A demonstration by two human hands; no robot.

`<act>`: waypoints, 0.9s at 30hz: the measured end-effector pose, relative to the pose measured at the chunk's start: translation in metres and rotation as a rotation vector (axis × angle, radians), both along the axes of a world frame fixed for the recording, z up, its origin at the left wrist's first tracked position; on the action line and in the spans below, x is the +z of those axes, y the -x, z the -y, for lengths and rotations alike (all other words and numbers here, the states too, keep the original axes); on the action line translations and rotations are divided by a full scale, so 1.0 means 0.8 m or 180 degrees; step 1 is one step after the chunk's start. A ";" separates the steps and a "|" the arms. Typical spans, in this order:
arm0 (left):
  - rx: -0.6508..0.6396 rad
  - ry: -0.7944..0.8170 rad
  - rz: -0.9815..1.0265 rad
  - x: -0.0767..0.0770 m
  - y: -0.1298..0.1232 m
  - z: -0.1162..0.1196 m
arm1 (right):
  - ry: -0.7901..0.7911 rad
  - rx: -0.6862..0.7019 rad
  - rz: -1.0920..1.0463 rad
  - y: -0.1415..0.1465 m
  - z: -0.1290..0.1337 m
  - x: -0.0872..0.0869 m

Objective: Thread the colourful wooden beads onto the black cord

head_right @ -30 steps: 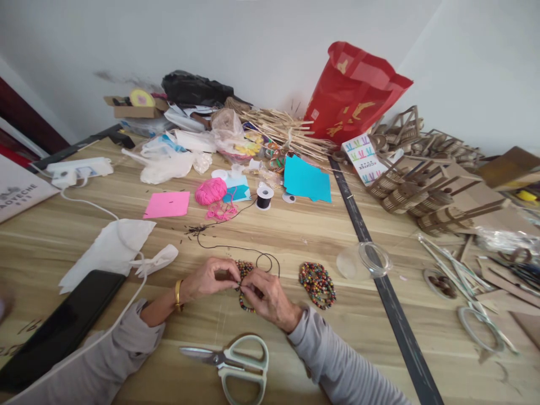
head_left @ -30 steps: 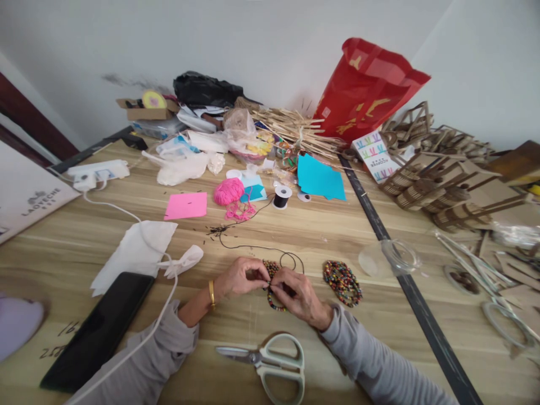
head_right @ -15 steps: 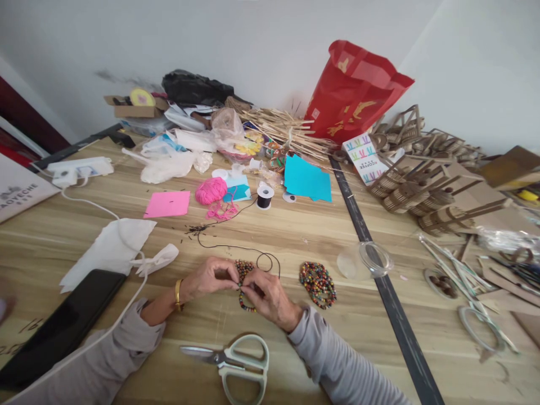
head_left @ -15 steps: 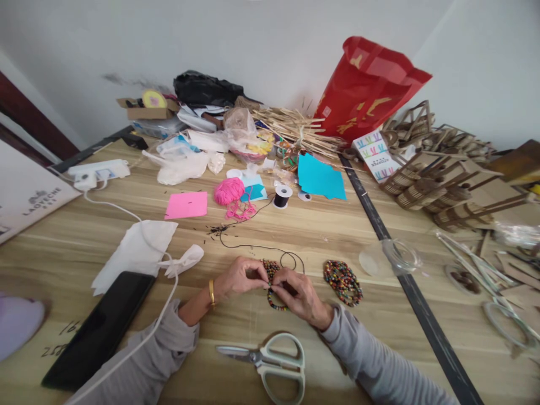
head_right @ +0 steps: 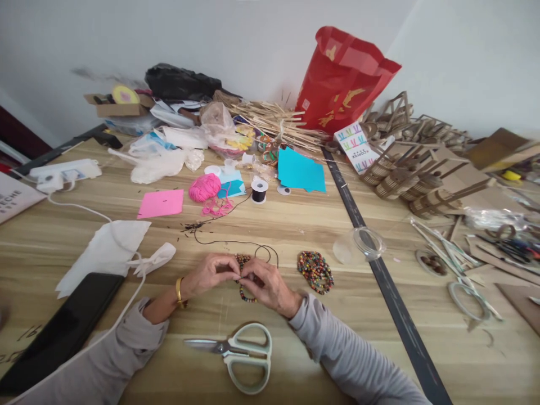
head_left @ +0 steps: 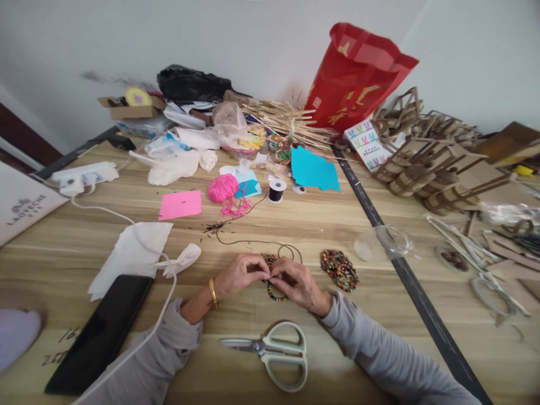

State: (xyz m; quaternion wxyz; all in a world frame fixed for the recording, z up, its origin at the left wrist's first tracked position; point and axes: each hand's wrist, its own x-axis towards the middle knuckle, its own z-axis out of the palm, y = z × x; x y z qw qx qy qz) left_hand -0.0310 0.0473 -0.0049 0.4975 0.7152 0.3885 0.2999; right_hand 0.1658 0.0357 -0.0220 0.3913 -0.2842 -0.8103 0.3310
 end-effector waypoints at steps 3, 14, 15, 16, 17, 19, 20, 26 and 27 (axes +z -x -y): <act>0.0015 0.0017 -0.0045 0.005 0.000 0.001 | 0.0111 0.0040 0.0045 -0.002 -0.002 0.002; 0.0097 0.0080 0.0181 0.005 0.004 0.000 | 0.0709 0.0329 0.0392 -0.018 -0.018 0.040; 0.0104 0.0082 0.0201 0.006 0.003 0.001 | 0.0831 0.0300 0.0366 -0.017 -0.018 0.042; 0.0108 0.0083 0.0219 0.006 0.003 0.002 | 0.0967 0.0286 0.0338 -0.015 -0.017 0.043; 0.0119 0.0077 0.0238 0.006 0.002 0.002 | 0.1107 0.0286 0.0301 -0.012 -0.015 0.043; 0.0144 0.0058 0.0256 0.004 0.002 0.003 | 0.1398 0.0330 0.0188 -0.007 -0.014 0.042; 0.0166 0.0044 0.0266 0.003 0.002 0.003 | 0.1543 0.0356 0.0103 -0.005 -0.013 0.040; 0.0298 -0.0019 0.0314 -0.002 0.003 0.003 | 0.2339 0.0458 -0.0411 0.001 -0.017 0.035; 0.0312 -0.0033 0.0306 -0.002 0.003 0.003 | 0.2393 0.0464 -0.0404 0.000 -0.018 0.036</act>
